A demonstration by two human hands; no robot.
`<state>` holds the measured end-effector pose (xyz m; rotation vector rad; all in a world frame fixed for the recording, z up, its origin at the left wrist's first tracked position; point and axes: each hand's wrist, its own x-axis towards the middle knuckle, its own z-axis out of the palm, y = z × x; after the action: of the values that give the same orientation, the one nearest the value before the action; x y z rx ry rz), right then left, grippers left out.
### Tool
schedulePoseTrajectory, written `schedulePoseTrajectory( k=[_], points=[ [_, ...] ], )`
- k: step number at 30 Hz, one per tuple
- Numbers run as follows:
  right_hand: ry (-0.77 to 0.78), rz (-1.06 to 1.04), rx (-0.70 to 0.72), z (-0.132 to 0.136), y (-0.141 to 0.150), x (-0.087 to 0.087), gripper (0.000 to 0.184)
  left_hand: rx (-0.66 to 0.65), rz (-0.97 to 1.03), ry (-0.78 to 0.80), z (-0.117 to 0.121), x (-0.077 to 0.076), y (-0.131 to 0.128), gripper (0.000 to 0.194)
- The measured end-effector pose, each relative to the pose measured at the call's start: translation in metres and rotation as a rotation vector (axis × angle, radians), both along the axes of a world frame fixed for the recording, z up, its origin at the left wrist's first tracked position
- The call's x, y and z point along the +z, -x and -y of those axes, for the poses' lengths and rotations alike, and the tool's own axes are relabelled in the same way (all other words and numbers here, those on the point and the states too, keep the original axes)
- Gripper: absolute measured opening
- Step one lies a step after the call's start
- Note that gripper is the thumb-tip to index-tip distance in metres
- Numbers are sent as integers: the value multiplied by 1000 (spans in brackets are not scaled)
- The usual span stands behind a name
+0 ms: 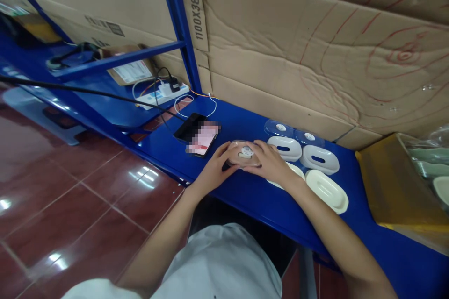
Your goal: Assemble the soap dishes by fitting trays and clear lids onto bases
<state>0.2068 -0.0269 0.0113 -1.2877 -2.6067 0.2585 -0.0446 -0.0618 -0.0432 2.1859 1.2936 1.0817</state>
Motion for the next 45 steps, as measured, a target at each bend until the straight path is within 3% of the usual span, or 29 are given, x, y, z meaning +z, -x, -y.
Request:
schedulePoseTrajectory(
  k=[5, 9, 12, 15, 18, 22, 26, 32, 38, 45],
  points=[
    [30, -43, 43, -12, -27, 22, 84, 35, -52, -24, -2, 1, 2, 57],
    [-15, -115, -122, -31, -77, 48, 70, 89, -87, -62, -17, 8, -2, 58],
    [139, -14, -178, -43, -109, 49, 74, 113, -97, -119, -24, 19, -17, 58],
    [223, 39, -200, -50, -123, 37, 84, 40, -117, -160, -14, 27, -45, 55],
    [249, 38, -201, -52, -122, 29, 90, -118, -161, -154, 8, 26, -78, 51],
    [216, 11, -216, -49, -118, 39, 88, -296, -264, -85, 22, 19, -105, 51],
    [239, -8, -203, -39, -120, 55, 92, -247, -271, -61, 15, 19, -102, 48],
    [437, 62, -176, -20, -112, 65, 99, -158, -185, -31, 12, 16, -84, 67],
    [400, 177, -165, 4, -80, 65, 91, -132, -61, -31, 12, 9, -81, 84],
    [355, 241, -203, 11, -62, 50, 96, -161, -85, -58, 11, 2, -80, 41]
  ],
)
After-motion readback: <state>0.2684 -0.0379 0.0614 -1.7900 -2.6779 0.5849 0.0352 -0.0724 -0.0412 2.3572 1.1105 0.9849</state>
